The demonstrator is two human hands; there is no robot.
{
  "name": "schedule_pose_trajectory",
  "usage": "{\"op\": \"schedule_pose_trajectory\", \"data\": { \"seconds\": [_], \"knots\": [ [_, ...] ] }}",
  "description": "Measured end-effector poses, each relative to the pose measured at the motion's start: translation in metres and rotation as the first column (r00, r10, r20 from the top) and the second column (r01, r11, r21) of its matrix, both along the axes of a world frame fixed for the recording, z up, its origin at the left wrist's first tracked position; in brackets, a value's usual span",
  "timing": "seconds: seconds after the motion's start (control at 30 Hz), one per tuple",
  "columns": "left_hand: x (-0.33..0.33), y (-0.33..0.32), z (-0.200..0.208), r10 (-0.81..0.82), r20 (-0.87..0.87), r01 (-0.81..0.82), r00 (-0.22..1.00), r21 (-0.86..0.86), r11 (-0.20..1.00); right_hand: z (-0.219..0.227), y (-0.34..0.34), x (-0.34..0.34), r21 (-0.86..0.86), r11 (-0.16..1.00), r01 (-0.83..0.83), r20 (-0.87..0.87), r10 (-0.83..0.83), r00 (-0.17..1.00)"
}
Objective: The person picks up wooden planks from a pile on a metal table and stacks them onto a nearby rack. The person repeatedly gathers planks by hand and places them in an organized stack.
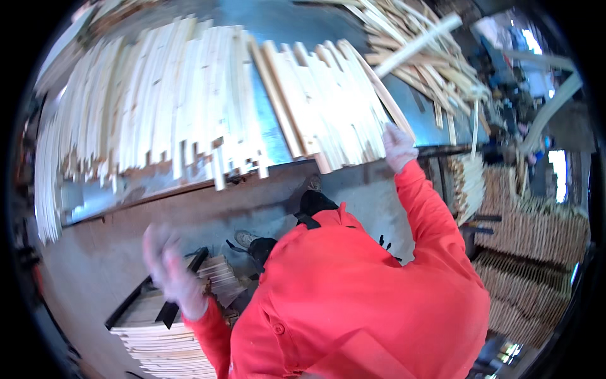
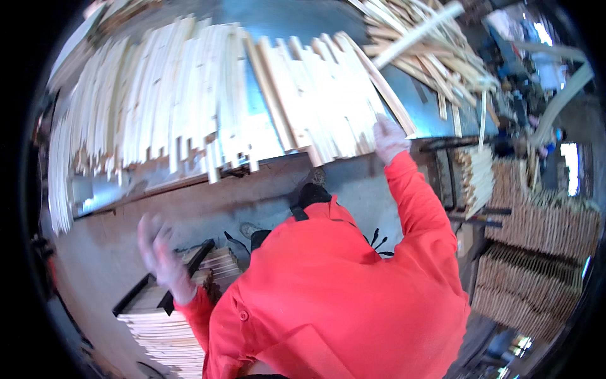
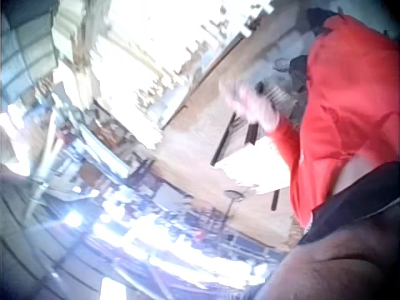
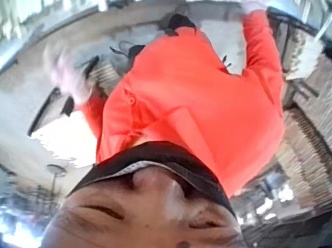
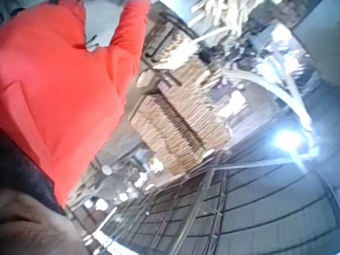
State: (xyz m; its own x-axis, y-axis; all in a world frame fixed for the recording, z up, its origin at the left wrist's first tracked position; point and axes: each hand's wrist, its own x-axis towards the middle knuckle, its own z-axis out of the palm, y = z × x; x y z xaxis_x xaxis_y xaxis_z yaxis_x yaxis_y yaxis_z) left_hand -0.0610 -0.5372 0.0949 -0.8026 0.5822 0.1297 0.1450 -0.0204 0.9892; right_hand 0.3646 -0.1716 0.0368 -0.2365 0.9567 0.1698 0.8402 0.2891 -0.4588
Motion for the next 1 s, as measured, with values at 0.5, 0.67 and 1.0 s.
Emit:
{"op": "schedule_pose_trajectory", "data": {
  "seconds": [0.5, 0.67, 1.0],
  "knots": [
    [0.252, 0.435, -0.072, -0.623, 0.290, 0.682, 0.727, -0.201, 0.703, -0.075, 0.070, 0.146, -0.837, 0.480, -0.264, -0.504, -0.488, 0.712],
    [0.290, 0.476, -0.059, -0.836, 0.078, 0.787, 0.544, -0.392, 0.476, -0.047, 0.066, 0.194, -0.752, 0.659, -0.022, -0.495, -0.542, 0.679],
    [0.434, 0.554, 0.014, -0.676, -0.533, 0.702, -0.509, -0.712, 0.033, 0.191, 0.006, 0.336, -0.031, 0.985, 0.170, -0.372, -0.169, 0.913]
  ]
}}
